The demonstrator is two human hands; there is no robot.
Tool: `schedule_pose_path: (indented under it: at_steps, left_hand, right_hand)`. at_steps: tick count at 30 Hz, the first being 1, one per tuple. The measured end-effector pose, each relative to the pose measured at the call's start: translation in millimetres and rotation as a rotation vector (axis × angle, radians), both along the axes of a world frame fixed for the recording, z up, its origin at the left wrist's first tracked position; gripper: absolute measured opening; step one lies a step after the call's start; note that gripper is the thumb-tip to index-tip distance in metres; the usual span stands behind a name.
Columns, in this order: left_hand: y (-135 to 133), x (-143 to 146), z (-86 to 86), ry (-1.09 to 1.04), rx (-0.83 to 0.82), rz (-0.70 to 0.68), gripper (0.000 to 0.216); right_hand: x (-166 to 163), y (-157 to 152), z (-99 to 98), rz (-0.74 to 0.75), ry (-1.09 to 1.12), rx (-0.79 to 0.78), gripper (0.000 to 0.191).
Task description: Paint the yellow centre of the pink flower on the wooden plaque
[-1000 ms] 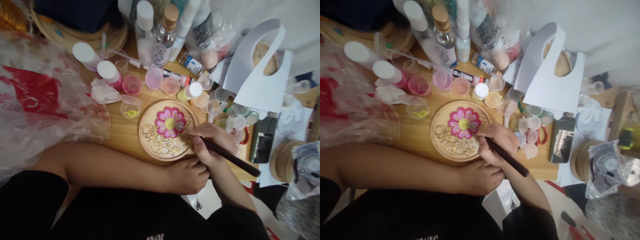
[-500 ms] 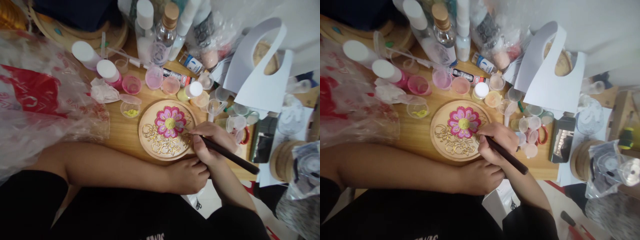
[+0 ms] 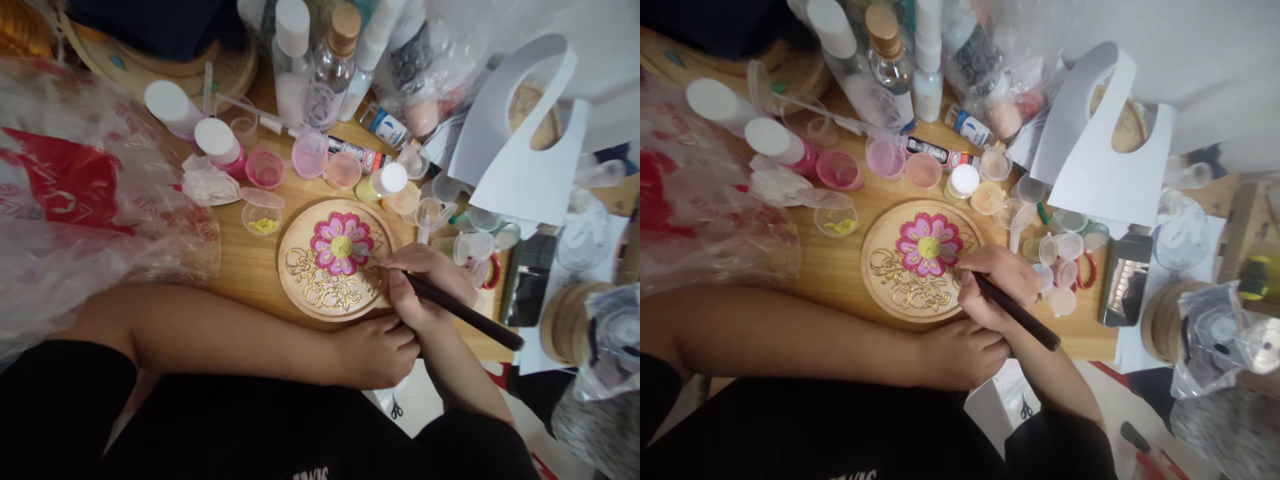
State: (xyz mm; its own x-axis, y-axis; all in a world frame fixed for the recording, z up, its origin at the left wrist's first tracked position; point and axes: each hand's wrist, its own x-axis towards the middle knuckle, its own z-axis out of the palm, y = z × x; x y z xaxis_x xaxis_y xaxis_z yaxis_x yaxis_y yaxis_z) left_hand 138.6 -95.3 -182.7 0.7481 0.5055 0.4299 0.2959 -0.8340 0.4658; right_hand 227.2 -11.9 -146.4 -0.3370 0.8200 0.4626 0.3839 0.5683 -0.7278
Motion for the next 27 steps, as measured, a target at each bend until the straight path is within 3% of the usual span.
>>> schedule_pose_path:
  at_steps: [16,27]
  left_hand:
    - [-0.1,-0.4,0.1,-0.064,0.028,0.061,0.020]
    - [-1.4,0.1,-0.5,-0.021,0.006,0.026,0.020]
  right_hand:
    - [4.5,-1.1,-3.9,0.015,0.038,-0.005,0.014]
    - [0.6,-0.9,0.4,0.048,0.054,-0.015,0.012]
